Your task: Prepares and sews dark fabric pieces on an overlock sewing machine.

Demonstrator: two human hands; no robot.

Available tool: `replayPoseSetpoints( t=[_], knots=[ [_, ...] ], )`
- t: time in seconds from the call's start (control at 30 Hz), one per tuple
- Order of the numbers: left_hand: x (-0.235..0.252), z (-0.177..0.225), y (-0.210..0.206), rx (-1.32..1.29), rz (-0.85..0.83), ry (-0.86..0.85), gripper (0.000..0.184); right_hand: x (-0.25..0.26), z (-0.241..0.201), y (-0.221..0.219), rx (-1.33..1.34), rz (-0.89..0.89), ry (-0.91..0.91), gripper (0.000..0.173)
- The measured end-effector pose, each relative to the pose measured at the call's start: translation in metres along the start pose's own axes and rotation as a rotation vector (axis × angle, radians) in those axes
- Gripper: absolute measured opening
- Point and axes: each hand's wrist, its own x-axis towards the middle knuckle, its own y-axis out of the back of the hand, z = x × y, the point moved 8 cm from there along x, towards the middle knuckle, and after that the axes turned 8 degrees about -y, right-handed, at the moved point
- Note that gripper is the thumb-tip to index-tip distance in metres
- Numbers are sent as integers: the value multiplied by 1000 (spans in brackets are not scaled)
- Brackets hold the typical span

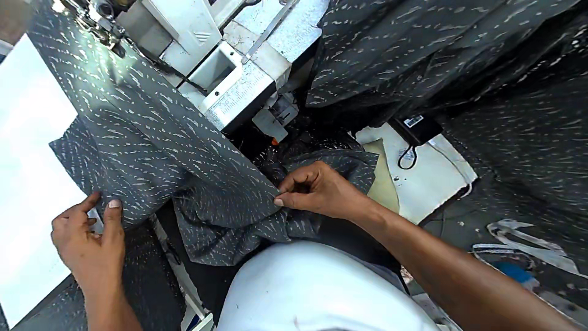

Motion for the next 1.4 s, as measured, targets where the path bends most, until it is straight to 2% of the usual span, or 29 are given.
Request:
replayPoseSetpoints(
  t=[0.17,0.27,0.33,0.4,0.5,0.57,0.67,0.7,0.73,0.8,0.87,0.93,1.0,1.07,1.13,1.2,1.23,1.3,1.37,1.4],
  knots=[
    [2,-10,1,-113,48,-39,37,3,1,0,-11,18,46,4],
    [7,-10,9,21,6,-149,36,-3,-11,-5,-132,15,150,10],
    [13,-13,34,128,57,-207,38,-7,-22,-13,-125,-57,247,19],
    [28,-19,71,252,172,-211,39,-3,-26,-18,21,-172,304,21],
    [51,-14,91,272,126,-297,37,8,-1,-23,14,-163,213,15],
    [57,11,77,123,11,-353,51,12,5,-22,-98,-134,132,15],
    [49,31,24,-7,-254,-411,91,10,4,-23,-107,-116,19,11],
    [45,26,7,23,-304,-422,92,11,6,-22,-86,-102,-8,8],
    [41,21,-3,49,-302,-457,81,11,7,-20,-59,-92,-19,7],
    [41,14,-6,52,-198,-553,44,14,0,-18,4,-83,7,9],
    [45,10,-2,29,-140,-611,37,21,-14,-15,27,-83,54,9],
    [52,10,6,-92,-139,-568,39,33,-27,-14,-6,-65,89,10],
    [63,9,23,-228,-71,-438,41,46,-39,-17,-32,-48,117,13],
    [72,1,37,-385,-3,-268,33,59,-47,-21,-3,-47,158,12],
    [80,-5,50,-519,-13,-90,24,72,-51,-23,29,-13,220,12],
    [91,-8,66,-456,32,-11,20,84,-60,-24,50,38,276,15],
    [95,-4,74,-315,115,-46,19,90,-66,-24,54,62,297,15],
    [94,28,79,-165,241,-204,31,100,-78,-26,27,86,317,15],
    [96,81,71,-242,244,-314,38,113,-89,-23,-20,125,316,16],
    [97,104,60,-288,178,-329,44,118,-91,-21,-39,151,294,16]
  ],
)
